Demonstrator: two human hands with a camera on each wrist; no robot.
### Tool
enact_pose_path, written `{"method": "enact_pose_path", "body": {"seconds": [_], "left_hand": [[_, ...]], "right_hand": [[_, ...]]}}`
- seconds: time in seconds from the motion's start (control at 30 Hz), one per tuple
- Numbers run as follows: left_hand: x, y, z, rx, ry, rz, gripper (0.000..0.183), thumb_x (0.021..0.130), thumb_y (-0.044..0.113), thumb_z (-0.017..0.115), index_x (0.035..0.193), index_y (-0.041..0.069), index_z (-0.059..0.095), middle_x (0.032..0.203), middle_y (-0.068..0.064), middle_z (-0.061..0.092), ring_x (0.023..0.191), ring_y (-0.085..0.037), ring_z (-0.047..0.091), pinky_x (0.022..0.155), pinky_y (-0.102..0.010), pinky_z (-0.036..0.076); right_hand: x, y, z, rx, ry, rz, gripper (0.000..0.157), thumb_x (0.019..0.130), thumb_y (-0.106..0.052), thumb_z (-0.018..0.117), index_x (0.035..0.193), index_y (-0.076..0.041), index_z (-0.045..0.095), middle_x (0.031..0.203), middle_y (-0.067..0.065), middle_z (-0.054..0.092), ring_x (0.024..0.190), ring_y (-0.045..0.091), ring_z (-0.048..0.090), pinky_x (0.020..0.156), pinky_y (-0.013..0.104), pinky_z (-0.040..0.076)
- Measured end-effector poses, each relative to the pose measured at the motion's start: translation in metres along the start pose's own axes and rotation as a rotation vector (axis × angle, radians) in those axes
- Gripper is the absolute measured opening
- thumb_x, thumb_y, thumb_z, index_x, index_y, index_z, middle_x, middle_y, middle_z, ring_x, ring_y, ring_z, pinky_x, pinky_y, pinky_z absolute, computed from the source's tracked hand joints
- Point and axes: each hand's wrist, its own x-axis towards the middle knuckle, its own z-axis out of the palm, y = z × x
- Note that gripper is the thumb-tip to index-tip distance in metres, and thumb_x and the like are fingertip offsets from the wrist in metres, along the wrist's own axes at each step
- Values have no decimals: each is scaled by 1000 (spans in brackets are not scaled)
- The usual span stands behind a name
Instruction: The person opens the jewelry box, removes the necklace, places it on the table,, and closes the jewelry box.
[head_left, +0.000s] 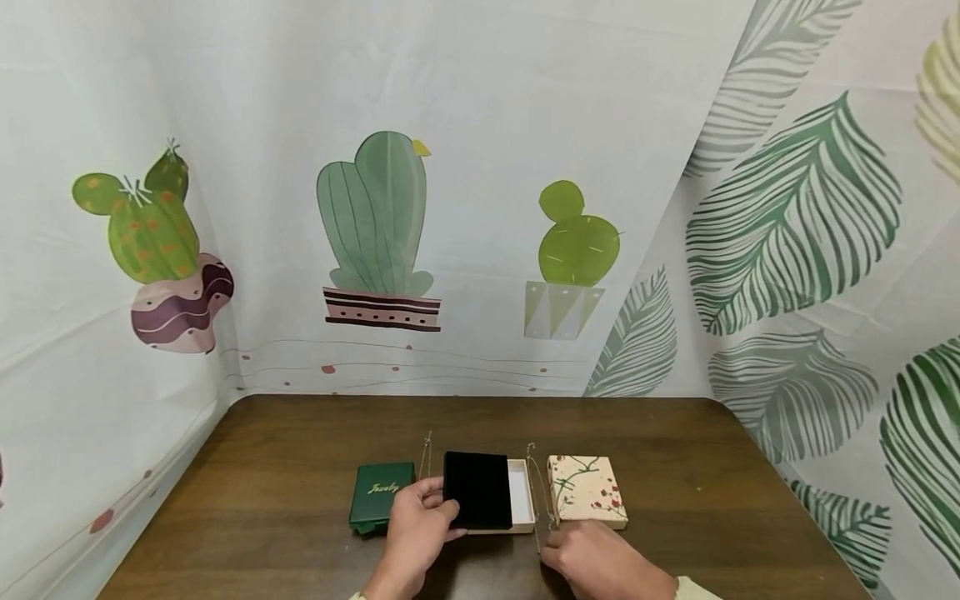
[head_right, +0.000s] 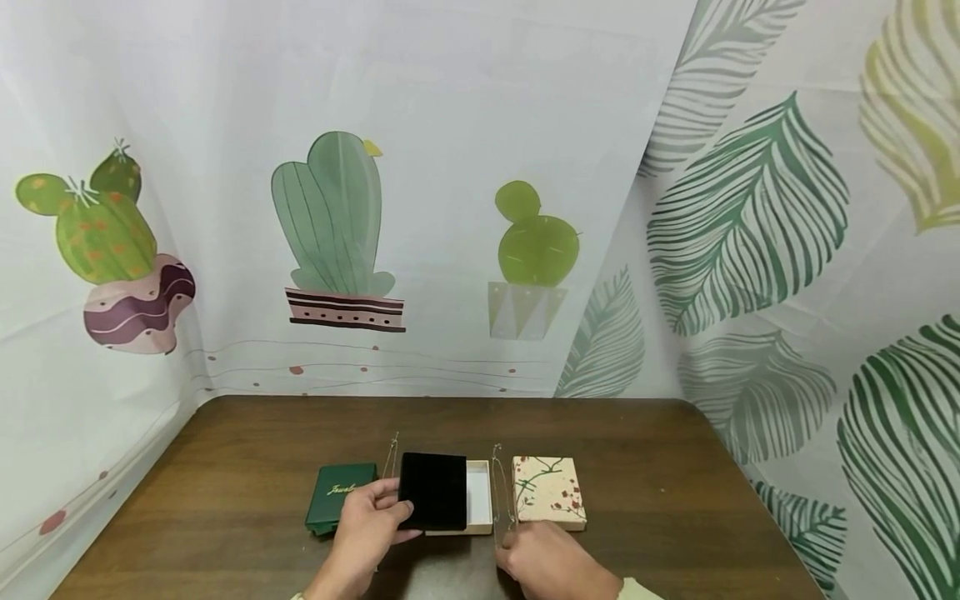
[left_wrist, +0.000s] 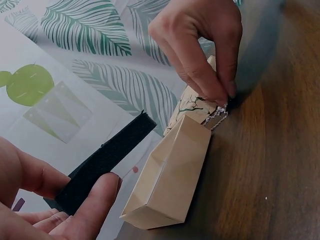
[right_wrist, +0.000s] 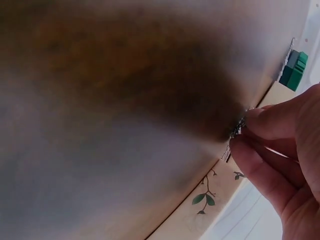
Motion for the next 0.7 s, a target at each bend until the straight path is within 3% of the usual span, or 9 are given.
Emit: {"method": "enact_pose_path", "body": {"seconds": [0.2, 0.33, 0.43, 0.5, 0.6, 0.7], "left_hand": [[0, -1, 0, -12, -12, -7, 57, 98, 0, 60, 147, -20, 39, 143, -50, 43, 127, -54, 58, 80, -41, 65], [1, -1, 2, -21, -19, -10, 58, 98, 0, 60, 148, -20, 38, 143, -50, 42, 129, -56, 56, 81, -41, 65], [1, -1, 3, -36, -31, -14, 57, 98, -1, 60, 148, -20, 38, 143, -49, 43, 130, -56, 55, 82, -41, 65], [1, -1, 4, -52, -45, -18, 57, 98, -1, 60, 147, -21, 39, 142, -48, 45, 130, -56, 55, 82, -41, 65], [0, 0, 6, -78, -68, -25, 57, 98, -1, 59, 147, -21, 38, 143, -48, 45, 132, -56, 53, 83, -42, 65], [-1, 1, 6, -99, -85, -33, 59, 98, -1, 59, 148, -22, 36, 144, -48, 44, 134, -56, 52, 84, -43, 65]], "right_hand": [[-4, -1, 2, -8, 43, -13, 31, 56, 0, 75, 73, -25, 66, 81, -18, 66, 70, -2, 59, 57, 13, 46], [-4, -1, 1, 15, 76, -4, 28, 61, -1, 77, 75, -24, 66, 85, -17, 68, 75, -2, 62, 62, 13, 49], [-1, -2, -4, 72, 122, 64, 25, 72, -4, 83, 81, -22, 67, 87, -15, 69, 79, -1, 64, 68, 13, 52], [1, -2, -8, 99, 158, 146, 23, 77, -12, 87, 93, -17, 72, 95, -10, 72, 86, 3, 68, 74, 17, 56], [6, -2, -16, 144, 178, 307, 48, 79, -26, 91, 119, -9, 71, 121, 0, 73, 106, 13, 72, 86, 27, 60], [12, -3, -21, 206, 160, 441, 77, 78, -37, 92, 142, -6, 61, 147, 7, 62, 127, 22, 66, 96, 37, 59]]}}
